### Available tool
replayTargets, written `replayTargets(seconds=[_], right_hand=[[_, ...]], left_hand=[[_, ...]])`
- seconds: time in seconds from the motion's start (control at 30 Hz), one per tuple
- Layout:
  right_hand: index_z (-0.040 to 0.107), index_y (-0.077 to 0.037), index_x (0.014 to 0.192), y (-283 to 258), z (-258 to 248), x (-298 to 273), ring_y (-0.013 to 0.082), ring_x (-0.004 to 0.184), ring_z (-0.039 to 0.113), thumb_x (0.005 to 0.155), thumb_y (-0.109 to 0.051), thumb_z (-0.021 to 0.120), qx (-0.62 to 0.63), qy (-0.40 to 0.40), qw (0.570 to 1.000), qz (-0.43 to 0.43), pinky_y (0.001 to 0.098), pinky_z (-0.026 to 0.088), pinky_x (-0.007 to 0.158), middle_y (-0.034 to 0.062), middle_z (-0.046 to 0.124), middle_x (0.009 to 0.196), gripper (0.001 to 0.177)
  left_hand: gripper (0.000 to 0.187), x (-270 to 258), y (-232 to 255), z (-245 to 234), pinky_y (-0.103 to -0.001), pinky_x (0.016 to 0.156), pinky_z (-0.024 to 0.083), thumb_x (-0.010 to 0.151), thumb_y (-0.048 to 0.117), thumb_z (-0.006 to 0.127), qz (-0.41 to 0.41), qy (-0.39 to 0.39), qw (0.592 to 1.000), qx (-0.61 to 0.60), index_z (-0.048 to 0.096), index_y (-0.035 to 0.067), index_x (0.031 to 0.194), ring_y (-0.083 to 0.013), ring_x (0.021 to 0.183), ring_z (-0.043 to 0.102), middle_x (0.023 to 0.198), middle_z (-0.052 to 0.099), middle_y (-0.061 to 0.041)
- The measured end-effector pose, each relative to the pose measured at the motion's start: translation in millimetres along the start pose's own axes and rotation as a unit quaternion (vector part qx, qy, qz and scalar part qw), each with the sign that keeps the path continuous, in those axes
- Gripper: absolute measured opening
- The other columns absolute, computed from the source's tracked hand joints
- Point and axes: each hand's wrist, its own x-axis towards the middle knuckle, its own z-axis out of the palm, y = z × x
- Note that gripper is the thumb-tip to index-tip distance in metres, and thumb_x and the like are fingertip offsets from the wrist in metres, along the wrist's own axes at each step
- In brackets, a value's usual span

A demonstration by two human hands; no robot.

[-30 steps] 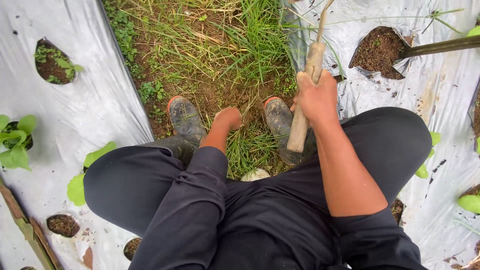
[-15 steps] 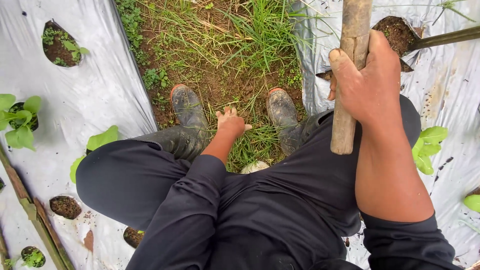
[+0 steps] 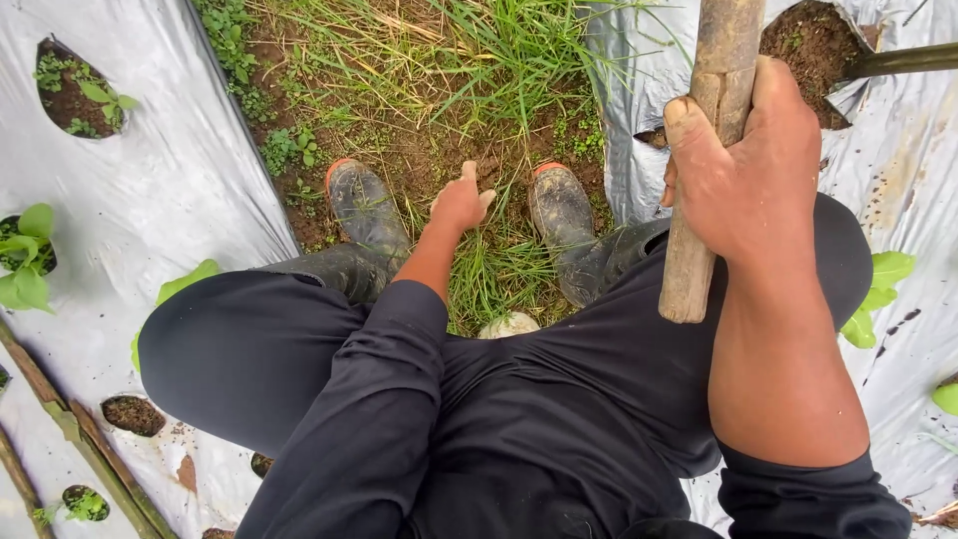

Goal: The person sits on the ground in a garden and uses a sickle to cut weeds growing between rows of plastic mulch. They then pull the cut weeds by hand and gather them into a pile.

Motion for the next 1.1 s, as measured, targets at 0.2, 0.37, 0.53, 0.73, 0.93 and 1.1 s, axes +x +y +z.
replayTargets(seconds=[0.2, 0.37, 0.53, 0.73, 0.93, 1.1], right_hand=[[0.047, -0.002, 0.109, -1, 6, 2, 0.0223, 0.050, 0.063, 0.115, -0.014, 0.065, -0.019, -0.027, 0.999, -0.012, 0.0405, 0.048, 0.051, 0.0108, 0.063, 0.068, 0.023], [0.051, -0.005, 0.110, 10, 13, 0, 0.0217, 0.065, 0.057, 0.112, -0.024, 0.067, -0.054, -0.020, 0.998, -0.023, 0.0426, 0.043, 0.061, 0.0074, 0.060, 0.078, 0.026], [0.050, -0.006, 0.109, -1, 15, -1, 0.0227, 0.060, 0.065, 0.113, -0.021, 0.067, -0.034, -0.030, 0.998, -0.031, 0.0431, 0.045, 0.058, 0.0080, 0.062, 0.076, 0.024], [0.051, -0.005, 0.106, 3, 22, 3, 0.0204, 0.069, 0.056, 0.112, -0.020, 0.069, -0.048, -0.020, 0.996, -0.068, 0.0425, 0.040, 0.061, 0.0073, 0.059, 0.082, 0.025], [0.050, -0.007, 0.100, -7, 29, 4, 0.0199, 0.068, 0.050, 0.109, -0.022, 0.069, -0.061, -0.023, 0.997, -0.050, 0.0432, 0.040, 0.062, 0.0057, 0.057, 0.080, 0.026], [0.049, -0.004, 0.105, -32, 30, -2, 0.0186, 0.053, 0.063, 0.112, -0.011, 0.064, 0.010, -0.058, 0.995, -0.077, 0.0379, 0.050, 0.054, 0.0072, 0.061, 0.067, 0.018]], left_hand=[[0.074, 14, -28, 28, -0.046, 0.096, 0.056, 0.102, 0.048, 0.065, -0.052, -0.076, 0.991, 0.097, 0.036, 0.007, 0.157, -0.0318, 0.121, 0.063, 0.138, 0.061, -0.017], [0.031, 17, -39, 59, -0.044, 0.091, 0.057, 0.096, 0.015, 0.065, -0.077, -0.107, 0.983, 0.128, 0.063, 0.003, 0.125, -0.0299, 0.104, 0.067, 0.117, 0.070, -0.015], [0.010, 3, -41, 57, -0.041, 0.083, 0.057, 0.099, 0.007, 0.060, -0.088, -0.108, 0.983, 0.118, 0.070, 0.004, 0.102, -0.0274, 0.090, 0.067, 0.101, 0.070, -0.010], [0.049, -5, -40, 64, -0.042, 0.101, 0.053, 0.100, 0.047, 0.071, -0.093, -0.124, 0.970, 0.187, 0.067, 0.005, 0.125, -0.0279, 0.122, 0.062, 0.128, 0.069, -0.008], [0.048, -2, -46, 44, -0.044, 0.083, 0.058, 0.099, -0.005, 0.043, -0.018, -0.048, 0.978, 0.202, 0.067, 0.020, 0.132, -0.0264, 0.096, 0.070, 0.111, 0.072, -0.008], [0.025, -1, -47, 12, -0.047, 0.084, 0.057, 0.094, -0.006, 0.052, 0.071, 0.039, 0.969, 0.235, 0.072, 0.006, 0.086, -0.0262, 0.081, 0.066, 0.092, 0.071, -0.011]])
